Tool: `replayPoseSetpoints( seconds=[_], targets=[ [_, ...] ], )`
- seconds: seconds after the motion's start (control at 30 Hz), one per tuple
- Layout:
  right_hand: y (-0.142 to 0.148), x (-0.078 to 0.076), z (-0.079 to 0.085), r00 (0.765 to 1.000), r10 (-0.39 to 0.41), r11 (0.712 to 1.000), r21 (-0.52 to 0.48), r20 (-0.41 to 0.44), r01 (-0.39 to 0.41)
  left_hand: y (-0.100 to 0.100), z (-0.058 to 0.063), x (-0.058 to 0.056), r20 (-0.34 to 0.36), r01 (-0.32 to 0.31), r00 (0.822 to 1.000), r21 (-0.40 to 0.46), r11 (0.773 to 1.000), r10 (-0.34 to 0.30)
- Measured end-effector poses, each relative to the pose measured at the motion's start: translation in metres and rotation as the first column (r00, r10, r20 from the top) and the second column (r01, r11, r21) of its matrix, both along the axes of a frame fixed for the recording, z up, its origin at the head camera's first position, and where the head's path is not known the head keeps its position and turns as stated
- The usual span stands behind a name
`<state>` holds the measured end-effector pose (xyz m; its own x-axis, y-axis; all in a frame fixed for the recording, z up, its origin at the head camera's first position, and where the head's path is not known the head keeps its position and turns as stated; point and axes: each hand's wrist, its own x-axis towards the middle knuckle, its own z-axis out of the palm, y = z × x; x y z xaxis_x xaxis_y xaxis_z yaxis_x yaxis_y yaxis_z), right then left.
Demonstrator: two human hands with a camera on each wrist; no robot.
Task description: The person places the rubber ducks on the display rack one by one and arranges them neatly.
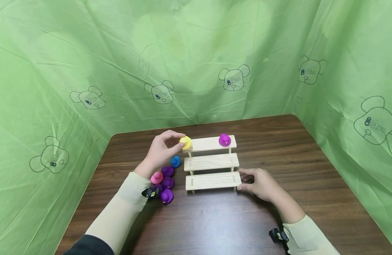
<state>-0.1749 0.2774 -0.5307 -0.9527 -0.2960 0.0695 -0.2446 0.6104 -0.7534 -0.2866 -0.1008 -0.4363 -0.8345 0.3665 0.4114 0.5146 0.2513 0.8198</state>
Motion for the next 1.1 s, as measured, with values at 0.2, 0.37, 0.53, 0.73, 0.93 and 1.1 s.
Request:
replayPoseSetpoints(
  seconds=[0.2, 0.37, 0.53, 0.73, 0.93, 1.1],
  targets=[
    [0.0, 0.0, 0.0, 1.0, 0.004, 1.0, 0.002, -0.011, -0.004, 0.011, 0.001, -0.002, -0.031, -0.018, 0.999, -0.032, 0.999, 0.017],
    [0.0, 0.0, 0.0, 1.0, 0.004, 1.0, -0.004, -0.002, -0.004, 0.02, 0.0, -0.003, -0.025, -0.036, 0.999, -0.05, 0.998, 0.035],
    [0.0, 0.0, 0.0, 1.0, 0.001, 1.0, -0.003, 0.001, -0.001, 0.027, -0.001, -0.004, -0.014, -0.028, 1.0, -0.055, 0.998, 0.027],
    [0.0, 0.0, -0.001, 1.0, -0.001, 1.0, 0.005, -0.004, 0.001, 0.036, -0.002, -0.005, -0.01, -0.028, 1.0, -0.064, 0.998, 0.028],
    [0.0, 0.0, -0.001, 1.0, 0.001, 1.0, 0.0, -0.005, -0.001, 0.046, -0.004, -0.005, -0.008, -0.05, 0.999, -0.091, 0.995, 0.049],
    [0.0, 0.0, -0.001, 1.0, 0.005, 1.0, -0.004, 0.001, -0.005, 0.054, -0.005, -0.004, -0.004, -0.083, 0.997, -0.106, 0.991, 0.083]
  ],
)
